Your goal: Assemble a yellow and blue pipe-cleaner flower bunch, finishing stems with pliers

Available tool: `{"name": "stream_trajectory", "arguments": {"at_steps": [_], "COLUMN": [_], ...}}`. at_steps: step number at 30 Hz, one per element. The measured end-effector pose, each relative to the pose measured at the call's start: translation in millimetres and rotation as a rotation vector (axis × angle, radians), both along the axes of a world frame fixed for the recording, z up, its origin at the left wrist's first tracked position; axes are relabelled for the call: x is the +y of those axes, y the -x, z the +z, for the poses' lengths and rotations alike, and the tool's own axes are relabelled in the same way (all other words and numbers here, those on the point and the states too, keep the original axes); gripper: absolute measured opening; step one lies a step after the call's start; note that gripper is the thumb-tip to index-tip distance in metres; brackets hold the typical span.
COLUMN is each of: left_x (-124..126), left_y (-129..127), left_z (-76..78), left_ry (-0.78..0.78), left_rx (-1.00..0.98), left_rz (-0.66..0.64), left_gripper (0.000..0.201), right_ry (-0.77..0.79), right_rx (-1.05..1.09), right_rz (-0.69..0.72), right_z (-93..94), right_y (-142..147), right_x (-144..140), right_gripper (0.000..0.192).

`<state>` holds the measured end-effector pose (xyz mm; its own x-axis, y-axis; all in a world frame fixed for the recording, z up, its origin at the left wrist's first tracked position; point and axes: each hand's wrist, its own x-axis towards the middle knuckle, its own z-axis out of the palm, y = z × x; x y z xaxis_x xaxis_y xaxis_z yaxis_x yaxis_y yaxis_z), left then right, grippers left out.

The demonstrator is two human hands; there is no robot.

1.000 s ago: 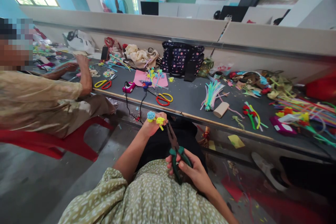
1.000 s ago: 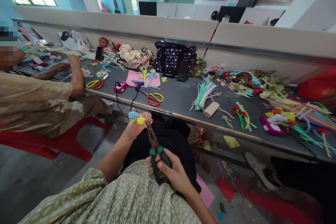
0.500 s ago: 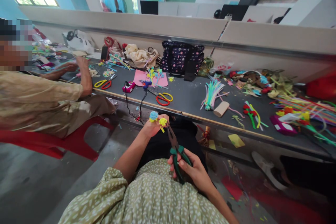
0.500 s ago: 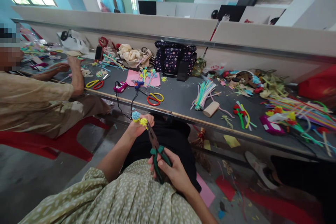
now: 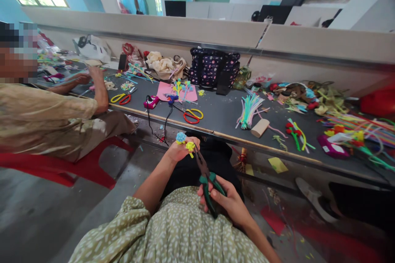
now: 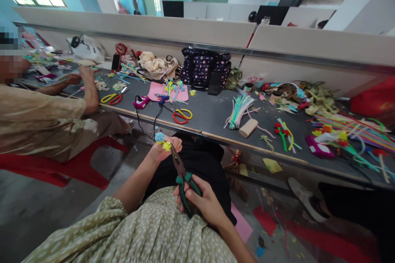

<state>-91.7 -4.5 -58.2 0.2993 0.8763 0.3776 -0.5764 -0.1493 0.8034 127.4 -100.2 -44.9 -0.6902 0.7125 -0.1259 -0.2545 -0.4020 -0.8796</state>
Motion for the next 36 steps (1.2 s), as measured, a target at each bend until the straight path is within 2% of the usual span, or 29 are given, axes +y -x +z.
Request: {"name": "stream_trajectory", "arguments": {"at_steps": [5,10,14,17,21,25,31,36], "left_x": [5,3,0,3,8,10,9,7], "left_y": [9,33,43,39,27,15,-3,-11], "left_z": [-3.0,15.8,26.4,20.1,8.0,4.7,1.4,2.9], "left_ry": [-0.076,-0.216,-0.275,-0.268,-0.217,-0.114,0.000,-0.019], "left_rx": [0.087,0.432,0.552,0.448,0.211,0.028,-0.073,-0.088], "left_rz": [0.105,0.321,0.335,0.352,0.357,0.278,0.217,0.159], "left_gripper": [0.040,0.026,0.022,0.024,0.035,0.038,0.042,0.037], "right_ry": [-0.024,-0.009,-0.050,-0.026,0.007,0.042,0.065,0.093], "right_rx": [-0.025,-0.071,-0.097,-0.057,0.009,0.017,0.055,0.079], "right_rz": [-0.019,-0.091,-0.115,-0.072,0.003,0.015,-0.017,0.010], "right_z": [-1.3,1.0,2.6,3.8,6.5,7.4,6.3,14.1], "right_y": [0,3,4,2,0,-1,2,4], "right_x": [1,0,0,0,-1,-1,0,-2], "right_gripper": [0.030,0.030,0.026,0.024,0.027,0.031,0.030,0.029]}}
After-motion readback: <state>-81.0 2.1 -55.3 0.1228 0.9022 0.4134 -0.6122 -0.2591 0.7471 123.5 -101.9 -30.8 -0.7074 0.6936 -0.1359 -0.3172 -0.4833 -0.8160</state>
